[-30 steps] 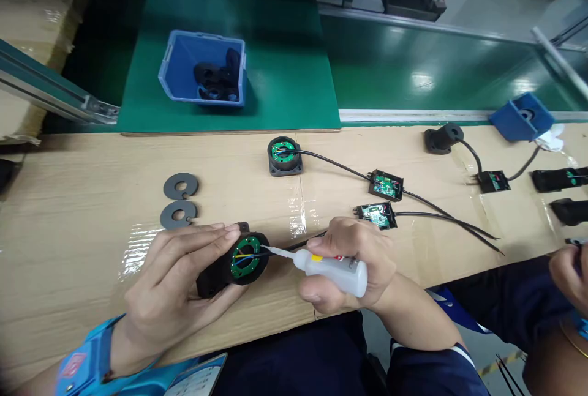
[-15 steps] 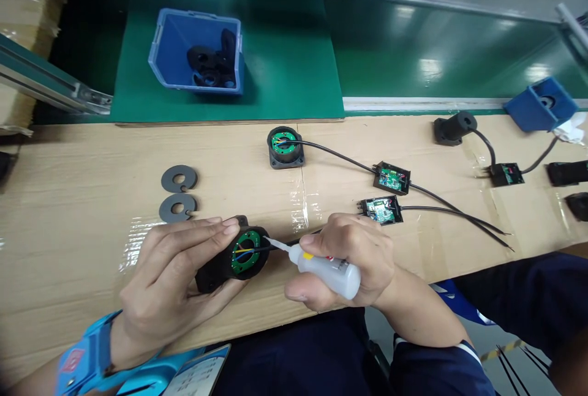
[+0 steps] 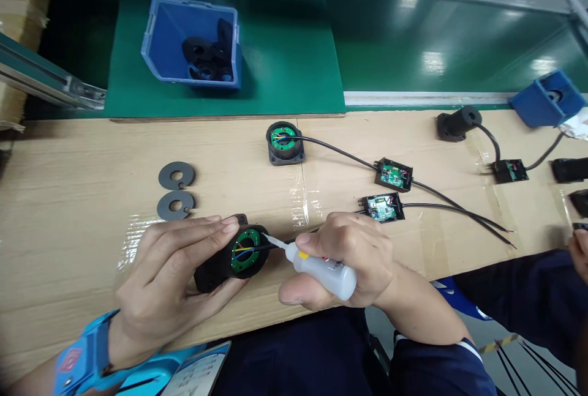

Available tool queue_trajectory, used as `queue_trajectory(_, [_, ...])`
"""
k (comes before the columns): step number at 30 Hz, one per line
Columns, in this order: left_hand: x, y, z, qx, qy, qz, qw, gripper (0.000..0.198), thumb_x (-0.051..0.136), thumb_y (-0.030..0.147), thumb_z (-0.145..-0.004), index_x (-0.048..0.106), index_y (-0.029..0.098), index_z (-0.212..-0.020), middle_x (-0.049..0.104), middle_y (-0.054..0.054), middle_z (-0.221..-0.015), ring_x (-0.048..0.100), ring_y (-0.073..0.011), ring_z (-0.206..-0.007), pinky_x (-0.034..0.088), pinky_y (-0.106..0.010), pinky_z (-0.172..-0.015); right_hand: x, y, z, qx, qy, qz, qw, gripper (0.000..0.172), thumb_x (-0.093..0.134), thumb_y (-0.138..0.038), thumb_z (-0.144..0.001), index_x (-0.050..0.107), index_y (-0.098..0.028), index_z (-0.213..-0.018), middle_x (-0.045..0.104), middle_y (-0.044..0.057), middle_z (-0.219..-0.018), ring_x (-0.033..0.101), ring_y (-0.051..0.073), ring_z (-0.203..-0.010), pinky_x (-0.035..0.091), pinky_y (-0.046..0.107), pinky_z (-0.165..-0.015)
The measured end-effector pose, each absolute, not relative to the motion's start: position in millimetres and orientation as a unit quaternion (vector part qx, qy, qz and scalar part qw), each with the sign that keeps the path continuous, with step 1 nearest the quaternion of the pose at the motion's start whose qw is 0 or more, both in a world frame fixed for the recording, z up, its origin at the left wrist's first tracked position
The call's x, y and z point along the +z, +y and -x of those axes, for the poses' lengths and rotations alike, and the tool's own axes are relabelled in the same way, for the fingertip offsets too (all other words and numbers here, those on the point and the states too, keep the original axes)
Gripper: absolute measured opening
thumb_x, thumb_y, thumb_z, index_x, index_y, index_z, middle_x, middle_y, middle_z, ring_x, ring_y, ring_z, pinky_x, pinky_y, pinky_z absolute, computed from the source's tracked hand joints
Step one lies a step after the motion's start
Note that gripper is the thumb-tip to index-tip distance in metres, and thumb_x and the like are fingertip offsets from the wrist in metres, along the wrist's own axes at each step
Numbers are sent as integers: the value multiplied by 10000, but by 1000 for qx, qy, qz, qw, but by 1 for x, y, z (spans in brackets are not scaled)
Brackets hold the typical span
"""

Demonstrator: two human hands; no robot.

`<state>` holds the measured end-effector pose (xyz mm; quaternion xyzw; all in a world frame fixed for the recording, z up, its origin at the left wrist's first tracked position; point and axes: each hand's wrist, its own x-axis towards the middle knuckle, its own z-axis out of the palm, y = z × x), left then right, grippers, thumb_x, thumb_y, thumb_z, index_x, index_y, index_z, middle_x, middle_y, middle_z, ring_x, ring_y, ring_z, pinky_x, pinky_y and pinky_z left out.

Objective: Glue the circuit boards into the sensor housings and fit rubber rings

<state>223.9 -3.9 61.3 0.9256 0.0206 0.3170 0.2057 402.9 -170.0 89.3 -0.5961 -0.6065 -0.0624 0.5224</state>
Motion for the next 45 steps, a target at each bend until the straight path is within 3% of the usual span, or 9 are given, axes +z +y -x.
queue_trajectory(9, [60, -4, -224, 318, 20, -925, 208, 455, 800, 110, -772, 635, 138, -1195, 731, -110, -1073, 690, -265, -1002, 592, -420, -878, 89, -169, -402, -62, -596, 604, 525, 263, 595, -405, -994, 648, -221, -1174, 682, 19, -654, 588, 149, -434, 504, 288, -356])
queue_trajectory(23, [63, -2, -228, 336, -1, -924, 182, 374, 816, 94, -767, 657, 81, -1105, 715, -141, -1034, 679, -263, -971, 594, -405, -859, 92, -169, -407, -54, -630, 579, 515, 266, 611, -283, -982, 649, -89, -1161, 661, 61, -656, 605, 159, -455, 509, 295, -385])
queue_trajectory(28, [60, 0, -227, 352, -13, -925, 141, 352, 821, 110, -780, 663, 73, -1093, 702, -153, -1063, 679, -276, -996, 597, -403, -845, 92, -169, -407, -46, -620, 590, 516, 228, 601, -295, -988, 642, -128, -1137, 680, 67, -670, 602, 150, -448, 503, 285, -375])
queue_trajectory(34, [55, 2, -224, 366, -33, -924, 109, 401, 816, -17, -726, 670, 95, -1082, 697, -121, -1106, 667, -276, -1063, 597, -386, -879, 95, -170, -407, -28, -600, 623, 502, 175, 607, -351, -986, 621, -180, -1022, 725, 59, -705, 656, 153, -496, 541, 263, -422])
queue_trajectory(40, [53, 3, -224, 370, -51, -922, 101, 397, 812, -32, -723, 677, 120, -1064, 692, -101, -1124, 659, -276, -1101, 603, -377, -883, 90, -168, -405, -17, -565, 638, 523, 195, 641, -369, -958, 635, -175, -948, 687, 18, -664, 632, 122, -494, 507, 229, -429])
queue_trajectory(45, [49, 4, -225, 368, -31, -918, 142, 405, 804, -13, -735, 659, 130, -1085, 692, -112, -1140, 666, -287, -1133, 603, -412, -925, 75, -171, -405, -6, -494, 629, 600, 171, 668, -370, -938, 696, -213, -1000, 691, 13, -730, 614, 139, -548, 483, 278, -449])
